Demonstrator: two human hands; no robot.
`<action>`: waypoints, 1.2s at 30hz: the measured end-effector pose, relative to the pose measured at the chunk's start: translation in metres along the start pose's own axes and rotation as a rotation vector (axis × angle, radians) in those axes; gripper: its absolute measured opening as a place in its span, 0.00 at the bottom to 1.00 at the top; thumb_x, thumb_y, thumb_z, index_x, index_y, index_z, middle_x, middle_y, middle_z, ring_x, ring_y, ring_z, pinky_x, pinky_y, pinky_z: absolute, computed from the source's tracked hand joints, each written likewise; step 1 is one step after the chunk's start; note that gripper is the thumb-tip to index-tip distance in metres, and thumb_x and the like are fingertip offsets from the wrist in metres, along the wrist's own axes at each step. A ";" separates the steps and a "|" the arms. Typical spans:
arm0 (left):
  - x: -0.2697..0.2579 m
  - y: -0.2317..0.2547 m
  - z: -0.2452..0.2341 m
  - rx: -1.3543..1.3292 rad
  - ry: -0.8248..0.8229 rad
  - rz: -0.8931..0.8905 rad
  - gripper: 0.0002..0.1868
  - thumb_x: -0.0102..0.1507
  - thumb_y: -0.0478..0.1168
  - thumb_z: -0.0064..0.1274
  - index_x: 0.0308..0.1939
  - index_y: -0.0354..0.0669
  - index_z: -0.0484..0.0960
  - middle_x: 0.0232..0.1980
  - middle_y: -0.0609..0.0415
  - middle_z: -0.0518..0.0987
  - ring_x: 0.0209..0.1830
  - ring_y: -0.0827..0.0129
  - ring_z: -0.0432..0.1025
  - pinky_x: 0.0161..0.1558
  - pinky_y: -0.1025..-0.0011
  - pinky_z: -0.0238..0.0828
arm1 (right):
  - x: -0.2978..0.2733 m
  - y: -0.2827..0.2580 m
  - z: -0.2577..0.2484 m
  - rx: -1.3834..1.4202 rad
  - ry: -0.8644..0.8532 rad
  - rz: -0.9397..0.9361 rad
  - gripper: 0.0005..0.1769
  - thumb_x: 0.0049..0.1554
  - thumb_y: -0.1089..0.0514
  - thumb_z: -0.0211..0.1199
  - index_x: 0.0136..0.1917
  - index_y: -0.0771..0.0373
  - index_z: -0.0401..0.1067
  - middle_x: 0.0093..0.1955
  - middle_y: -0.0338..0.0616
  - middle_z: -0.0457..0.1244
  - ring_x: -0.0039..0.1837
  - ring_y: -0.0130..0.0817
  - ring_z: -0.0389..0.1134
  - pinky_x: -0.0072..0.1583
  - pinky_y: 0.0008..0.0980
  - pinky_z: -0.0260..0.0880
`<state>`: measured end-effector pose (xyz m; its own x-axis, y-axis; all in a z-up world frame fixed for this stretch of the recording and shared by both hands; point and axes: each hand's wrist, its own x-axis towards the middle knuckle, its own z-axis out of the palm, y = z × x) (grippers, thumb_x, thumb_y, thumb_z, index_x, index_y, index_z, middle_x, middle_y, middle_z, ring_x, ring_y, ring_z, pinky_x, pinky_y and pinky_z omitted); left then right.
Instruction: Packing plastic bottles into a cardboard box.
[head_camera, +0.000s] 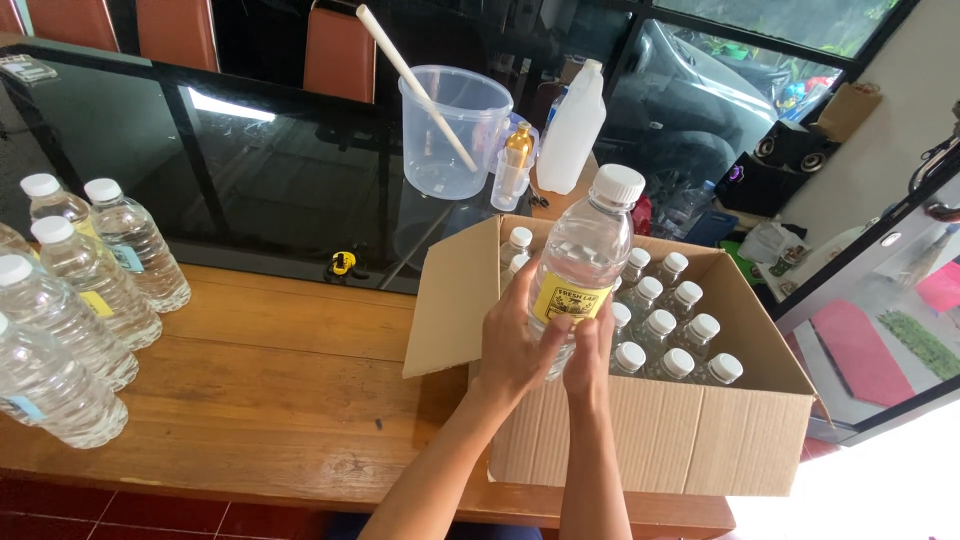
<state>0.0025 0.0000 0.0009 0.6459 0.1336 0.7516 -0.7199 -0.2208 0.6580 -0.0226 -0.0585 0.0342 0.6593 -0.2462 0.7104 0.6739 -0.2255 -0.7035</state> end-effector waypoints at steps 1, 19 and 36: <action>0.000 0.000 0.000 0.000 0.001 0.002 0.49 0.57 0.75 0.27 0.64 0.37 0.62 0.59 0.34 0.70 0.55 0.40 0.68 0.53 0.48 0.68 | 0.000 -0.001 0.000 0.001 0.000 -0.002 0.37 0.62 0.42 0.20 0.73 0.68 0.46 0.74 0.61 0.44 0.76 0.51 0.40 0.74 0.48 0.33; 0.000 0.014 -0.010 -0.083 -0.056 -0.046 0.35 0.66 0.54 0.09 0.63 0.34 0.62 0.58 0.32 0.70 0.57 0.41 0.67 0.56 0.48 0.64 | 0.005 -0.007 0.002 -0.041 -0.014 0.033 0.35 0.63 0.43 0.22 0.73 0.67 0.47 0.73 0.61 0.45 0.76 0.51 0.41 0.74 0.48 0.35; 0.007 0.004 0.006 0.094 0.088 0.046 0.29 0.66 0.53 0.24 0.62 0.36 0.63 0.52 0.31 0.73 0.47 0.39 0.72 0.42 0.51 0.73 | 0.009 -0.005 -0.001 -0.069 -0.039 0.086 0.33 0.63 0.44 0.23 0.73 0.67 0.48 0.73 0.61 0.45 0.76 0.51 0.41 0.73 0.48 0.36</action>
<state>0.0052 -0.0058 0.0082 0.5852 0.2049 0.7846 -0.7186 -0.3173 0.6188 -0.0207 -0.0602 0.0441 0.7272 -0.2308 0.6465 0.5907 -0.2693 -0.7606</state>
